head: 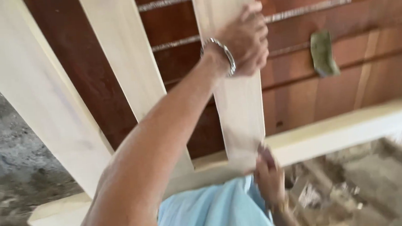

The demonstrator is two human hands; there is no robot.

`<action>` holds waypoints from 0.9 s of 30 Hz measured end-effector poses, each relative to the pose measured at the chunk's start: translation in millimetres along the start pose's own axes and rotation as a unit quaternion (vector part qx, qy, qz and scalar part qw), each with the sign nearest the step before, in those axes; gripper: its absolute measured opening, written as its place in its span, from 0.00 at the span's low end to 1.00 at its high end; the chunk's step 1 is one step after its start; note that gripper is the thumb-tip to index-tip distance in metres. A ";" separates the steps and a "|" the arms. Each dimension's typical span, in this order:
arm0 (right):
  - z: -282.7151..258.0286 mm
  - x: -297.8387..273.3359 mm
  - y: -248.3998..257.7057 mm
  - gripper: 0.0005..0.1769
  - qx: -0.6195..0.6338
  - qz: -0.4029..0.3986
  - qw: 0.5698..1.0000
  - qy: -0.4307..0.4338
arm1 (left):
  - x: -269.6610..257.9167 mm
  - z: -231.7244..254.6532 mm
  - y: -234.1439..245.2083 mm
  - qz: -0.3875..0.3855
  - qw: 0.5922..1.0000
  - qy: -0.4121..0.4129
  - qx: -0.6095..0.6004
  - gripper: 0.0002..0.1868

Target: Sanding and scraping the wooden frame of a furniture piece to smooth the surface.

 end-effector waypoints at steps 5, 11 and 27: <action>-15.8 -12.9 -8.2 0.12 0.011 -0.011 0.999 0.031 | 5.2 -0.5 -1.4 0.036 0.997 -0.016 0.062 0.23; -18.1 -16.9 -5.2 0.16 0.049 0.025 0.998 0.018 | 4.9 2.9 -1.8 0.045 0.996 -0.025 0.067 0.20; -4.0 -28.2 -3.5 0.28 0.064 -0.010 0.992 0.112 | 9.4 -4.1 -2.6 0.000 0.994 0.003 0.110 0.20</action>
Point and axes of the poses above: each hand's wrist, its own x-axis towards the middle knuckle, its own y-axis out of the back of the hand, z = x × y, the point moved 8 cm from there along x, towards the middle knuckle
